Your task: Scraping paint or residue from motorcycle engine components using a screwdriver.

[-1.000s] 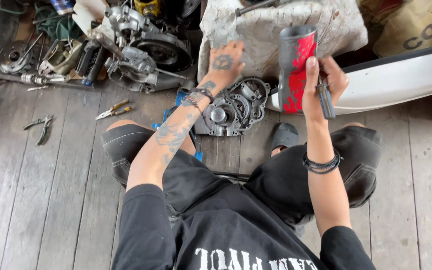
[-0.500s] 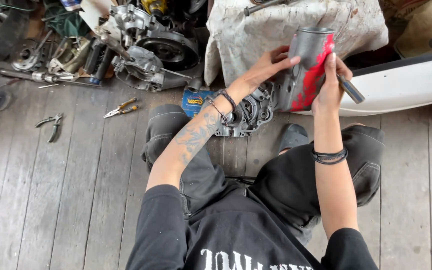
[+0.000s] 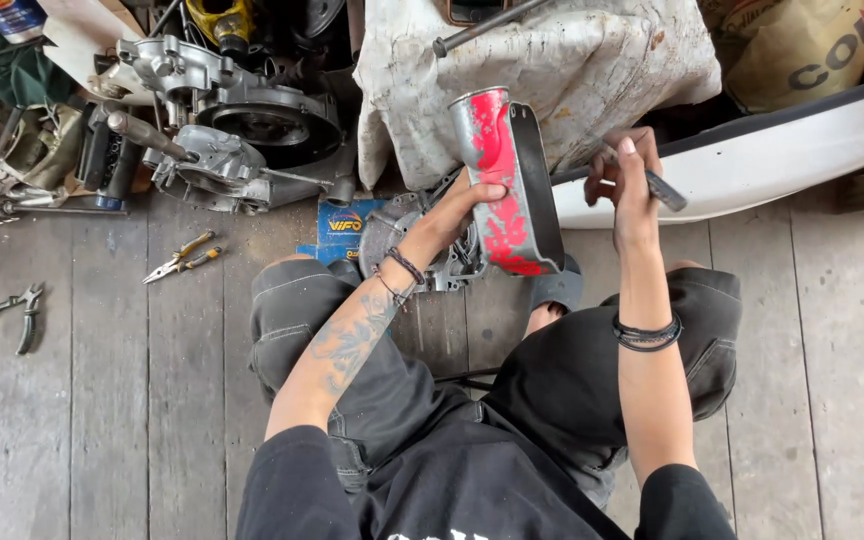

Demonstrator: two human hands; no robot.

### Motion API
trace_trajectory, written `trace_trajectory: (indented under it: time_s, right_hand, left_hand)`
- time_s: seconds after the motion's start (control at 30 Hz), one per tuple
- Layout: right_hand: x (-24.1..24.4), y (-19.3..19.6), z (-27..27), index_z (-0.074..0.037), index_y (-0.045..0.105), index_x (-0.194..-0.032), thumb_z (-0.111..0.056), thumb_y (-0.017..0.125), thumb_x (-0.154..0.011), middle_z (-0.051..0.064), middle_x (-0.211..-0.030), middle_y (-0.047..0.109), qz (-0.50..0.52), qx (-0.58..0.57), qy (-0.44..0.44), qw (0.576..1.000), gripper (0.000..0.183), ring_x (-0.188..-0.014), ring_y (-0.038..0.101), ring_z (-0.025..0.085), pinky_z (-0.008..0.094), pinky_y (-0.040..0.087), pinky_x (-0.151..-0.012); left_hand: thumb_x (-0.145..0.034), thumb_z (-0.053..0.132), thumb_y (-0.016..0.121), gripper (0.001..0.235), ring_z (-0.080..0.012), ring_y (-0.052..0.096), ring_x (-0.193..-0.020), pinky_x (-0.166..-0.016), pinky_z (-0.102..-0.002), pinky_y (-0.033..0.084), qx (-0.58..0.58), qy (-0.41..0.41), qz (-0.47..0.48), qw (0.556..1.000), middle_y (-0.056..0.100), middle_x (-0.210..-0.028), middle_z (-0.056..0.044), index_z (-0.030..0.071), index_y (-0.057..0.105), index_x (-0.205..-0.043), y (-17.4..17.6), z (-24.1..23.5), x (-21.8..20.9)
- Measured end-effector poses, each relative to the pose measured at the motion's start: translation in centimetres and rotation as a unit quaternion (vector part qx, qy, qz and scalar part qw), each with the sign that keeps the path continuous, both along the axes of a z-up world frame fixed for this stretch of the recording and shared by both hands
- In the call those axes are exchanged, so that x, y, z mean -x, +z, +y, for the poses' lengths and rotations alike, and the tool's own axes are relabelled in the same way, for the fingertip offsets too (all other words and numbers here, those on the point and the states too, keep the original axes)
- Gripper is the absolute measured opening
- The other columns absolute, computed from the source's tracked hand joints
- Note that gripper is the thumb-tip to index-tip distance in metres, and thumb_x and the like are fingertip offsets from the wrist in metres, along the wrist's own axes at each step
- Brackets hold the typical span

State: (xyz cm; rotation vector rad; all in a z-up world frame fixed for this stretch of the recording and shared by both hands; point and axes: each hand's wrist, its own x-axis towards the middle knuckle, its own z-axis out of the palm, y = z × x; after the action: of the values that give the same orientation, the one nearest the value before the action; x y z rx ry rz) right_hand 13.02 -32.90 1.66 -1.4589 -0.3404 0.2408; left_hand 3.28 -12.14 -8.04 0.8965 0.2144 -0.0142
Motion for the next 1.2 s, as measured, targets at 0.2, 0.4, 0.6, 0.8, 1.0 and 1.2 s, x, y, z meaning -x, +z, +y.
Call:
trace_trajectory:
  time_s: [0.2,0.4,0.6,0.8,1.0,1.2]
  right_hand:
    - [-1.2,-3.9,0.6,-0.006,0.055,-0.073,-0.028,0.06,-0.115,0.003,-0.055,0.039,-0.016,0.085,-0.02,0.996,0.048,-0.041,0.037,0.008,0.02,0.028,-0.04]
    - [-1.1,-6.2,2.0,-0.004,0.072,-0.093,-0.014,0.08,-0.1,0.005,-0.072,0.06,-0.037,0.062,0.048,0.996,0.015,-0.068,0.06,0.013,0.026,0.046,-0.058]
    - [-0.1,-4.5,2.1,0.0,0.068,-0.101,-0.014,0.076,-0.104,0.015,-0.079,0.064,-0.025,0.089,0.081,0.992,0.017,-0.071,0.066,0.024,0.03,0.054,-0.06]
    - [-1.0,-6.5,1.5,0.007,0.066,-0.117,-0.006,0.08,-0.096,0.024,-0.107,0.068,-0.033,0.077,0.113,0.99,0.029,-0.107,0.067,0.035,0.045,0.059,-0.082]
    - [-1.0,-0.8,1.4,0.004,0.032,-0.154,0.003,0.07,-0.087,0.023,-0.162,0.037,0.05,-0.01,0.205,0.977,0.077,-0.151,0.038,0.029,0.04,0.037,-0.123]
    - [-0.3,-11.4,2.0,-0.008,0.064,-0.101,-0.031,0.078,-0.096,0.013,-0.098,0.06,0.245,0.038,0.02,0.968,0.027,-0.097,0.06,0.024,0.046,0.046,-0.084]
  left_hand:
    - [-0.077,0.018,0.093,0.108,-0.0406,0.03,-0.151,-0.124,-0.06,0.025,-0.114,-0.077,-0.097,0.986,0.036,-0.159,-0.028,0.0,0.026,-0.159,0.8,1.4,-0.1]
    - [-0.072,0.026,0.093,0.107,-0.0452,0.031,-0.149,-0.123,-0.062,0.025,-0.138,-0.192,-0.074,0.969,0.038,-0.155,-0.032,-0.002,0.033,-0.155,2.3,0.6,0.2]
    - [-0.075,0.025,0.09,0.099,-0.0419,0.034,-0.148,-0.123,-0.059,0.027,-0.1,-0.18,-0.037,0.978,0.04,-0.155,-0.029,-0.001,0.036,-0.154,2.9,1.6,0.8]
    - [-0.073,0.034,0.088,0.094,-0.0373,0.04,-0.142,-0.121,-0.055,0.028,-0.138,-0.176,-0.028,0.974,0.046,-0.149,-0.025,0.0,0.044,-0.148,4.9,0.7,2.0]
    - [-0.071,0.048,0.077,0.078,-0.0198,0.065,-0.11,-0.096,-0.035,0.054,-0.148,-0.241,-0.036,0.958,0.065,-0.122,-0.007,0.011,0.048,-0.134,4.5,1.9,0.7]
    - [-0.076,0.044,0.089,0.092,-0.0408,0.048,-0.138,-0.115,-0.053,0.038,-0.19,-0.119,-0.015,0.974,0.054,-0.141,-0.029,-0.003,0.048,-0.144,5.7,0.4,1.7]
